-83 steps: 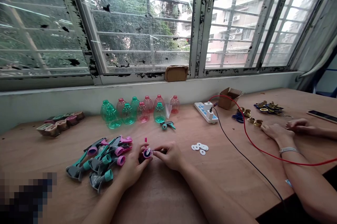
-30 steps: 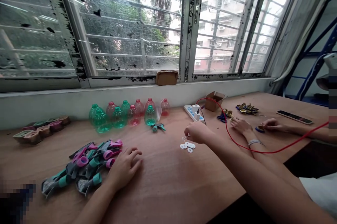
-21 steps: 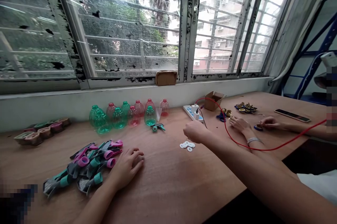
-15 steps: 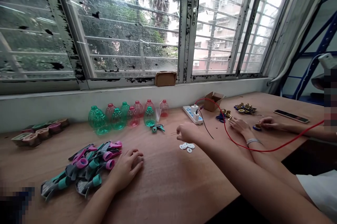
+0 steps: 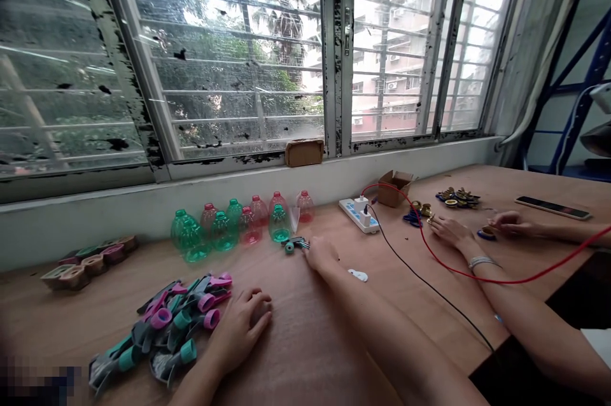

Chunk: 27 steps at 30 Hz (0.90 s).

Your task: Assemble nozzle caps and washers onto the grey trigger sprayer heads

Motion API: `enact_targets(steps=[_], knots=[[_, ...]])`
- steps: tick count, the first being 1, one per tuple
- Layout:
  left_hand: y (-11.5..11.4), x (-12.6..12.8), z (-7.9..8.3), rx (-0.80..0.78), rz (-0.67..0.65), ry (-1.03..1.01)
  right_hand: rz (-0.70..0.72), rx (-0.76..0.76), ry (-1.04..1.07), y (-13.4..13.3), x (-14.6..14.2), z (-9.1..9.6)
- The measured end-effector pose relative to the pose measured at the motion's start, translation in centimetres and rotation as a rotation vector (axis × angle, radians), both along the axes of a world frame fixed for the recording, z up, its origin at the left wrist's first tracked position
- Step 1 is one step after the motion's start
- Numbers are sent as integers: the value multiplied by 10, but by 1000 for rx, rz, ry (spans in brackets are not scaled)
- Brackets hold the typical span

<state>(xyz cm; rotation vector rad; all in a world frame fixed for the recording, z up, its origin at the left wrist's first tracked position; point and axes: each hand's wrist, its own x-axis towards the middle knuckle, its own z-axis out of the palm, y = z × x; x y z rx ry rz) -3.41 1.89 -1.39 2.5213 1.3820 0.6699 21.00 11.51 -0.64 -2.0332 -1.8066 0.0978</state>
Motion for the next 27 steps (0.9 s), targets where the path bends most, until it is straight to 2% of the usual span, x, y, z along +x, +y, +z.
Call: enact_targets(steps=[3, 7, 9, 13, 17, 21, 27], knots=[[-1, 0, -1, -5, 4, 10, 9, 50, 56, -4, -2, -4], [-1, 0, -4, 1, 29, -57, 96, 137, 114, -25, -5, -6], [-1, 0, -4, 20, 35, -120, 190, 213, 174, -38, -8, -8], [-4, 1, -2, 21, -1, -192, 490, 363, 401, -58, -18, -13], [-9, 1, 0, -30, -100, -149, 640, 336, 455, -67, -29, -17], [-9, 2, -1, -43, -112, -138, 697, 302, 483, -71, -33, -22], [-10, 5, 3, -62, -16, -217, 600, 255, 520, -71, -32, -32]])
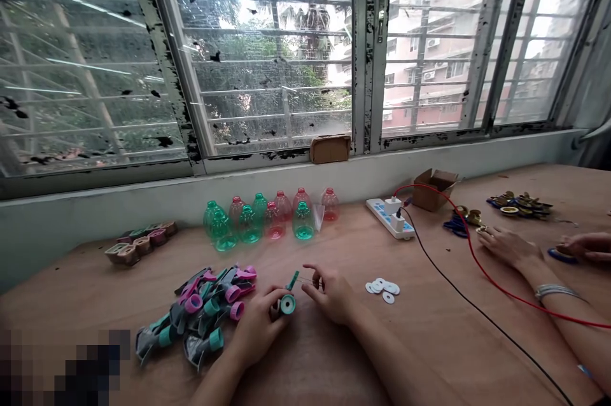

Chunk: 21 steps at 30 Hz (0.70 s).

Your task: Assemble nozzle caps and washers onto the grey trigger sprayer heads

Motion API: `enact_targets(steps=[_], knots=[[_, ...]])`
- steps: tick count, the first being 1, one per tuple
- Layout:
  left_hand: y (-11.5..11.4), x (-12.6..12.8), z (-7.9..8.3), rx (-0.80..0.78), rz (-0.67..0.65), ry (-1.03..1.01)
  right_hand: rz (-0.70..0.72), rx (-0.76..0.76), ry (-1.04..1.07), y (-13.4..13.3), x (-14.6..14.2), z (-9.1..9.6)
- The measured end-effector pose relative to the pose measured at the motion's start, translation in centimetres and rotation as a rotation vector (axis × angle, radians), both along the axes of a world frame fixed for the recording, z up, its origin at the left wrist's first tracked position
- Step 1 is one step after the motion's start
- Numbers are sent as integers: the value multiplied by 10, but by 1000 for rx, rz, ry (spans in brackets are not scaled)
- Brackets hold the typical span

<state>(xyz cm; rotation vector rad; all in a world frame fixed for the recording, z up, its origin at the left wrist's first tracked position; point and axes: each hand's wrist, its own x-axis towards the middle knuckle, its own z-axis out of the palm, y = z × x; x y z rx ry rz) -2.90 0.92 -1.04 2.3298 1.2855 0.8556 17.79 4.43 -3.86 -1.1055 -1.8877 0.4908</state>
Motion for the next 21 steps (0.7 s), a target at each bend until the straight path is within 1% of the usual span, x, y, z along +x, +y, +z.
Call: enact_targets(steps=[5, 11, 21], knots=[[-2, 1, 4, -14, 27, -27, 84, 4, 9, -4, -2, 0], [0, 0, 2, -10, 42, -30, 211, 46, -64, -14, -2, 5], [1, 1, 1, -25, -12, -61, 186, 39, -92, -8, 3, 2]])
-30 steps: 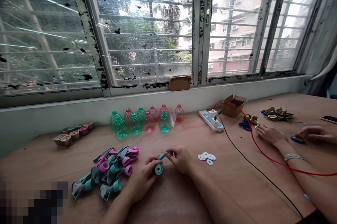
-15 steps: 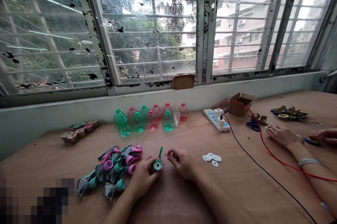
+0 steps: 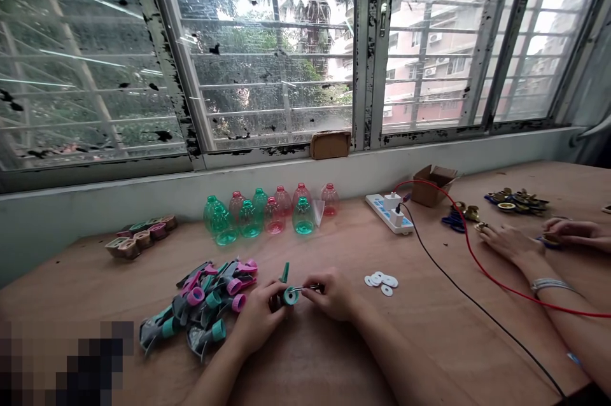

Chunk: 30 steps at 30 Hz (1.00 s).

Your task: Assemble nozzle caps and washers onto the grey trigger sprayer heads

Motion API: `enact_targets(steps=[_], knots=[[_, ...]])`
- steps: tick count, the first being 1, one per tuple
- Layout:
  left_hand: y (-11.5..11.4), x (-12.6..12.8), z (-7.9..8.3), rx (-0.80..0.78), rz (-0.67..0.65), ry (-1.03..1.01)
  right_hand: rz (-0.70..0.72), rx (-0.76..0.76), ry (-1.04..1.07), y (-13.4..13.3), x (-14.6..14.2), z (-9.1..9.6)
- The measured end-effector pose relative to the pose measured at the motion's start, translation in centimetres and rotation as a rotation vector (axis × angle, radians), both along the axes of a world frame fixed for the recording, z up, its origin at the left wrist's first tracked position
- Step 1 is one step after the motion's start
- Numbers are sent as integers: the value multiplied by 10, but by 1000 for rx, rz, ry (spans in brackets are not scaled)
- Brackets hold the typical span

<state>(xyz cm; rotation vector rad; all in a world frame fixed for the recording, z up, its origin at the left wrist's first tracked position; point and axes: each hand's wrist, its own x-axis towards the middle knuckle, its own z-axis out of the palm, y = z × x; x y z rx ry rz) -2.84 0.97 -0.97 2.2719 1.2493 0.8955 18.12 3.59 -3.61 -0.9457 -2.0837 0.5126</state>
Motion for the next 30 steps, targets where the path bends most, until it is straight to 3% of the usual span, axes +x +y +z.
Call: enact_targets(steps=[9, 18, 22, 30], knots=[[1, 0, -1, 21, 63, 21, -96, 86, -99, -2, 3, 7], [7, -1, -7, 39, 65, 60, -280, 115, -525, -14, -2, 26], [8, -2, -7, 33, 59, 76, -269, 115, -614, -18, -6, 31], [5, -5, 2, -5, -53, 1, -88, 186, -438, -13, 1, 25]])
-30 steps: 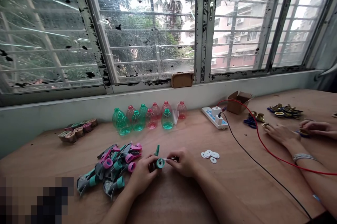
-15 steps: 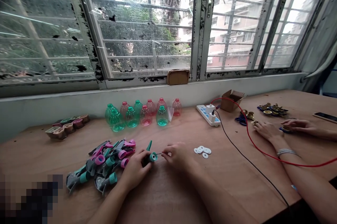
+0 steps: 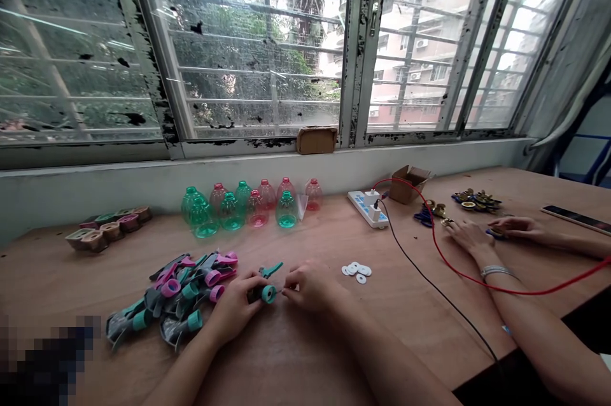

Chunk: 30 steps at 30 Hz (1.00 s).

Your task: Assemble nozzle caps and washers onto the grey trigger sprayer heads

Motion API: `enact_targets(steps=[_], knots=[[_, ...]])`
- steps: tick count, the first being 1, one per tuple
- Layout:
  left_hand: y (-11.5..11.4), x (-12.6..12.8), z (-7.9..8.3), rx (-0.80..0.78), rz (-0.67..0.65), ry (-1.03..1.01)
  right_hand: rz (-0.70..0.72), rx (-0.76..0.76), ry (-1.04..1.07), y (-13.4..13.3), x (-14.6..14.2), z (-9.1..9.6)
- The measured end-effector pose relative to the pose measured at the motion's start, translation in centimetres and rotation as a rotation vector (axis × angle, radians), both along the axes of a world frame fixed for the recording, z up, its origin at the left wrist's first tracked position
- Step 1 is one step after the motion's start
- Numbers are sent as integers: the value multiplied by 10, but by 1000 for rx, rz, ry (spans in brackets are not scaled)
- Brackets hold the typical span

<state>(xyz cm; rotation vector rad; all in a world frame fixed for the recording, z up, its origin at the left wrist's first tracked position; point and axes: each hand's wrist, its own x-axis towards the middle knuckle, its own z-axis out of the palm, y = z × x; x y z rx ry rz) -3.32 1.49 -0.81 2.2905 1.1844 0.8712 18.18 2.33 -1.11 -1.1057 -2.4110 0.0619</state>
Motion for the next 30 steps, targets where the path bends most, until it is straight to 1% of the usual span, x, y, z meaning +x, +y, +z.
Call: enact_targets(steps=[5, 10, 14, 19, 26, 30], knots=[[1, 0, 1, -17, -20, -85, 92, -34, 177, 6, 0, -13], [1, 0, 2, -28, 15, -129, 82, -33, 296, 8, -2, -19], [2, 0, 1, -24, 54, -127, 62, -15, 325, 5, -4, -17], [3, -1, 0, -35, 55, -141, 49, 9, 361, 3, -7, -16], [2, -1, -3, -61, 65, -116, 52, -6, 372, 2, -9, -16], [2, -1, -5, -63, 86, -145, 49, -3, 400, 2, -11, -17]])
